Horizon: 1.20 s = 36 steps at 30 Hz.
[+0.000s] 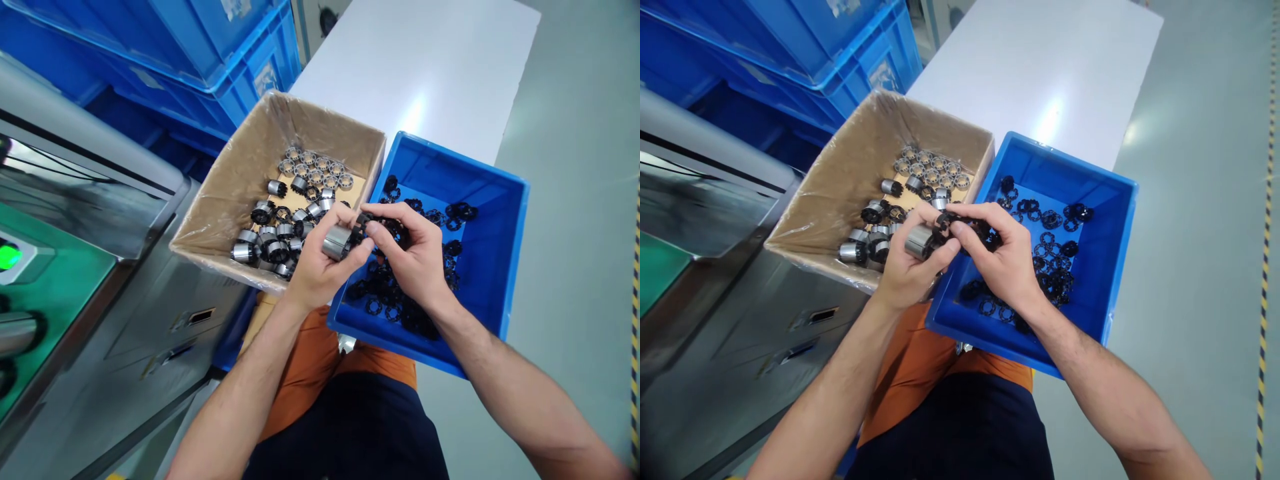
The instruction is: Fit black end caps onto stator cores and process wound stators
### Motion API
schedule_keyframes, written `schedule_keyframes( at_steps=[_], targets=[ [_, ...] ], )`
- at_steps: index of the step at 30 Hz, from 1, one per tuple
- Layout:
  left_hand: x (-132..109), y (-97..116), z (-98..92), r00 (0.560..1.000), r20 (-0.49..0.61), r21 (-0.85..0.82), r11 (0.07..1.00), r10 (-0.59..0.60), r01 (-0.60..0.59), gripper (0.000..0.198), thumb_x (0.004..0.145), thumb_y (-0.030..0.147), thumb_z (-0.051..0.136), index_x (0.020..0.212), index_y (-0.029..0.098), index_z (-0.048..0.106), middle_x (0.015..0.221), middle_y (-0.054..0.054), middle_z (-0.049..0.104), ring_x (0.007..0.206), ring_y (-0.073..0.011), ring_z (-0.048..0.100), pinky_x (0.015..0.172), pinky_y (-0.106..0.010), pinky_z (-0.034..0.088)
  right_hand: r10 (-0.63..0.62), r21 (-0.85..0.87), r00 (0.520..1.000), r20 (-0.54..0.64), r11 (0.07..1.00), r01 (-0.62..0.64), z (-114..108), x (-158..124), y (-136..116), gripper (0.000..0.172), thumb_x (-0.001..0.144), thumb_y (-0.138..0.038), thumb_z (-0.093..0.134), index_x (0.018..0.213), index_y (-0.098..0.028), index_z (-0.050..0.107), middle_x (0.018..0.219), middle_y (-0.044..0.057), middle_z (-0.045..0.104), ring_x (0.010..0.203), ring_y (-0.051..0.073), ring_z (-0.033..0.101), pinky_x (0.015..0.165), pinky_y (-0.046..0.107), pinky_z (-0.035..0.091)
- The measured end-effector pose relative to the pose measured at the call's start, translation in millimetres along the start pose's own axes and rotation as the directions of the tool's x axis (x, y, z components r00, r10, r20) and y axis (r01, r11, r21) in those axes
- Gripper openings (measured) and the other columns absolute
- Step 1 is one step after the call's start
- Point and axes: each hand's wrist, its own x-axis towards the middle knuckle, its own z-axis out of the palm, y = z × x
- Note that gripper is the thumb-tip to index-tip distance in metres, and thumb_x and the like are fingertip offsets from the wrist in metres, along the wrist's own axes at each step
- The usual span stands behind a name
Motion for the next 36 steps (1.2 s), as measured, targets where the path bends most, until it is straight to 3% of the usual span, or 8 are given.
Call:
schedule_keyframes(
  at_steps=[4,9,14,23,27,30,33,36],
  targets=[
    [-1,-4,-0.4,0.997,0.043,-0.151,0.986,-0.069,0.075,0.071,0.086,0.068,0.107,0.111,0.029,0.054,0.092,0.006,0.057,0.058,-0.0065,0.052,0.053,-0.025,0.045,-0.074,-0.104,0.997,0.005,0.992,0.074,-4,0,-6,0.018,0.112,-0.021,0.082,0.124,-0.029,0.092,0.119,0.003,0.093,0.109,0.023,0.085,0.102,0.039,0.069],
    [-10,-11,-1.4,0.975,0.106,-0.284,0.934,-0.197,0.219,0.04,0.123,0.073,0.053,0.135,0.035,0.052,0.078,0.005,0.058,0.046,-0.0128,0.056,0.04,-0.024,0.037,-0.119,-0.199,0.993,0.016,0.973,0.119,-3,-1,-7,0.023,0.11,-0.017,0.08,0.125,-0.029,0.094,0.115,0.005,0.092,0.103,0.024,0.084,0.094,0.04,0.07],
    [-15,-11,-2.2,0.964,0.127,-0.232,0.938,-0.232,0.257,0.06,0.122,0.073,0.051,0.17,0.037,0.048,0.077,0.002,0.06,0.047,-0.016,0.057,0.042,-0.028,0.041,-0.104,-0.263,0.994,0.024,0.959,0.106,0,-3,-10,0.024,0.109,-0.017,0.077,0.121,-0.029,0.095,0.109,0.005,0.092,0.097,0.023,0.084,0.091,0.04,0.07],
    [-15,-15,-7.0,0.959,0.163,-0.171,0.951,-0.232,0.259,0.063,0.119,0.071,0.063,0.172,0.038,0.054,0.081,0.002,0.062,0.053,-0.0161,0.059,0.049,-0.031,0.048,-0.024,-0.212,1.0,-0.014,0.977,0.02,2,-6,-9,0.019,0.105,-0.02,0.076,0.112,-0.027,0.093,0.101,0.002,0.091,0.088,0.021,0.081,0.084,0.037,0.066],
    [-16,-16,-8.5,0.953,0.172,-0.193,0.94,-0.251,0.283,0.066,0.115,0.075,0.067,0.17,0.039,0.059,0.083,0.0,0.065,0.054,-0.0165,0.061,0.05,-0.032,0.051,-0.146,-0.249,0.989,0.013,0.958,0.145,2,-5,-8,0.019,0.108,-0.02,0.075,0.112,-0.028,0.092,0.102,0.003,0.09,0.09,0.022,0.081,0.083,0.039,0.066],
    [-12,-11,-5.2,0.946,0.166,-0.255,0.915,-0.278,0.313,0.07,0.112,0.082,0.069,0.166,0.038,0.063,0.08,0.001,0.068,0.052,-0.0163,0.062,0.048,-0.031,0.049,-0.046,-0.166,0.998,0.04,0.985,0.052,-1,-2,-8,0.021,0.107,-0.019,0.077,0.12,-0.029,0.09,0.102,0.002,0.087,0.089,0.021,0.079,0.086,0.04,0.065],
    [-4,-4,-1.0,0.959,0.007,-0.291,0.917,-0.284,0.274,0.065,0.111,0.085,0.067,0.147,0.031,0.075,0.081,-0.001,0.075,0.051,-0.0152,0.063,0.045,-0.029,0.046,0.131,0.009,0.991,0.022,0.991,-0.131,-5,1,-4,0.026,0.103,-0.031,0.091,0.127,-0.03,0.08,0.094,-0.001,0.076,0.087,0.021,0.075,0.082,0.038,0.066],
    [1,-1,0.5,0.942,-0.198,-0.293,0.933,-0.272,0.208,0.067,0.109,0.091,0.064,0.101,0.025,0.07,0.09,-0.005,0.082,0.058,-0.0156,0.069,0.044,-0.027,0.046,0.263,0.16,0.964,0.029,0.951,-0.264,-8,3,1,0.046,0.093,-0.049,0.105,0.113,-0.031,0.067,0.089,-0.004,0.067,0.073,0.018,0.066,0.059,0.032,0.058]
  ],
)
